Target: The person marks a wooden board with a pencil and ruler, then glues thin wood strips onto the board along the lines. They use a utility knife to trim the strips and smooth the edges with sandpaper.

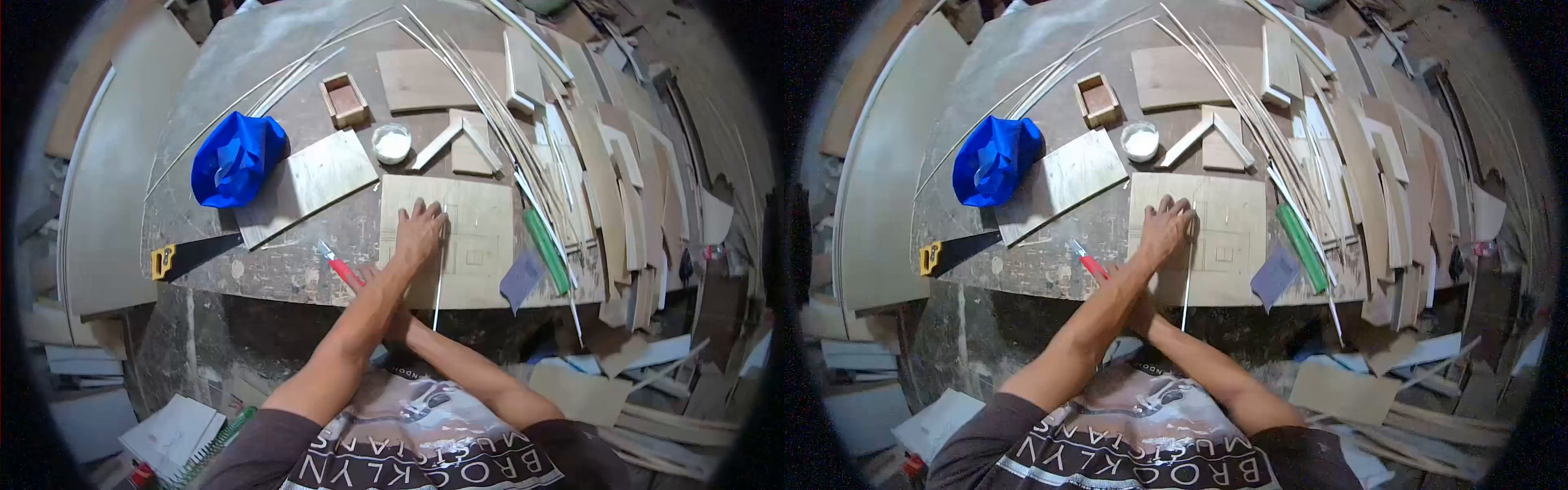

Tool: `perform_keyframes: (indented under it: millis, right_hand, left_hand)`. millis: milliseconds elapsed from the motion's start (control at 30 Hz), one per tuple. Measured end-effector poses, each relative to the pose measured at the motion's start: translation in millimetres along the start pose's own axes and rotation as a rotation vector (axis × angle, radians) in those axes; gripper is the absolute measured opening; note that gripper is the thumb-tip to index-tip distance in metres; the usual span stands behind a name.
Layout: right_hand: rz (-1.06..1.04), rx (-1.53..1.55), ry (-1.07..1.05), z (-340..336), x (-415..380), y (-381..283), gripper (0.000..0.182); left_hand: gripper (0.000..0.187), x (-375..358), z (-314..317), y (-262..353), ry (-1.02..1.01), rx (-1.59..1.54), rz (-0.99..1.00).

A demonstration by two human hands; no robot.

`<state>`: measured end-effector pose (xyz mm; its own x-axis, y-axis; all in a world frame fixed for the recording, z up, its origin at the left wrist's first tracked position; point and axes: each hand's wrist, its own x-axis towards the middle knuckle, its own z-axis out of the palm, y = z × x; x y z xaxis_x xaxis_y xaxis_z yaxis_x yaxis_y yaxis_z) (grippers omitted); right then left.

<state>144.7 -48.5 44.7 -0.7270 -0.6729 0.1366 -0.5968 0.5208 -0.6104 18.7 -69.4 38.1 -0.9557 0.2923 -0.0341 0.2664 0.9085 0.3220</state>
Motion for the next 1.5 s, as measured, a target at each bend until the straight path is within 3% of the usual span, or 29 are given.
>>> perform_keyframes:
  millis: [67,133,233,300,367,400,433,467,533,600,633,667,733,833,1000,1100,1333,1500]
  right_hand:
    - [0.2,-0.139,-0.169,14.8,39.5,-2.9,0.05]
    - [0.124,-0.181,-0.119,30.1,55.0,-4.0,0.048]
    - [0.053,-0.195,-0.096,23.4,29.1,-7.3,0.039]
    - [0.007,0.237,-0.459,-24.3,-18.8,-11.1,0.038]
    - [-0.12,0.587,-0.331,-33.3,-84.2,21.4,0.035]
    - [-0.079,0.458,-0.441,-18.1,-113.8,50.9,0.033]
    - [0.441,0.644,-0.635,-107.7,-108.4,26.0,0.031]
    - [0.597,0.652,-0.684,-116.5,-134.1,57.2,0.029]
    - [0.846,0.93,-0.324,-132.9,-180.1,101.6,0.031]
    - [0.647,0.463,-0.214,-155.8,-182.2,139.7,0.032]
    - [0.33,0.263,0.062,-153.3,-177.8,159.4,0.032]
    - [0.493,0.285,0.012,-178.7,-156.3,147.1,0.031]
    - [0.387,0.204,0.082,-183.0,-130.4,163.9,0.031]
    - [0.235,0.116,0.077,-178.0,-90.9,198.8,0.031]
    - [0.199,0.039,-0.015,-176.2,-42.4,230.9,0.031]
    - [0.119,0.065,-0.063,-176.2,-30.8,249.7,0.031]
    - [0.052,0.124,-0.166,-198.7,-13.3,262.2,0.028]
    - [0.018,-0.048,-0.281,-205.4,0.6,260.2,0.028]
  left_hand:
    - [0.025,1.6,16.0,11.0,0.087,-0.062,-0.138]
    - [0.023,-1.6,13.1,27.6,0.124,-0.073,-0.198]
    - [0.018,-6.0,10.9,37.6,0.018,-0.106,-0.326]
    - [0.015,-9.8,19.5,40.6,-0.018,-0.233,-0.45]
    - [0.015,-7.8,31.5,33.1,0.003,-0.28,-0.442]
    - [0.018,-8.3,31.8,33.0,0.002,-0.332,-0.481]
    - [0.022,-9.3,30.7,33.5,-0.001,-0.386,-0.52]
    - [0.024,-13.2,24.4,37.1,0.033,-0.388,-0.539]
    - [0.024,-20.7,13.2,43.0,0.062,-0.449,-0.541]
    - [0.021,-25.8,16.2,51.6,0.169,-0.487,-0.532]
    - [0.021,-26.1,21.0,56.8,0.171,-0.495,-0.531]
    - [0.019,-25.2,26.1,60.7,0.194,-0.449,-0.53]
    - [0.017,-24.6,48.3,64.8,0.334,-0.355,-0.485]
    - [0.017,-22.4,53.2,68.8,0.323,-0.363,-0.559]
    - [0.013,-26.5,50.5,85.2,0.384,-0.282,-0.583]
    - [0.016,-23.6,52.9,87.2,0.385,-0.372,-0.698]
    - [0.009,-16.3,59.8,106.9,0.317,-0.1,-0.726]
    - [0.008,-13.8,68.0,114.3,0.372,-0.047,-0.781]
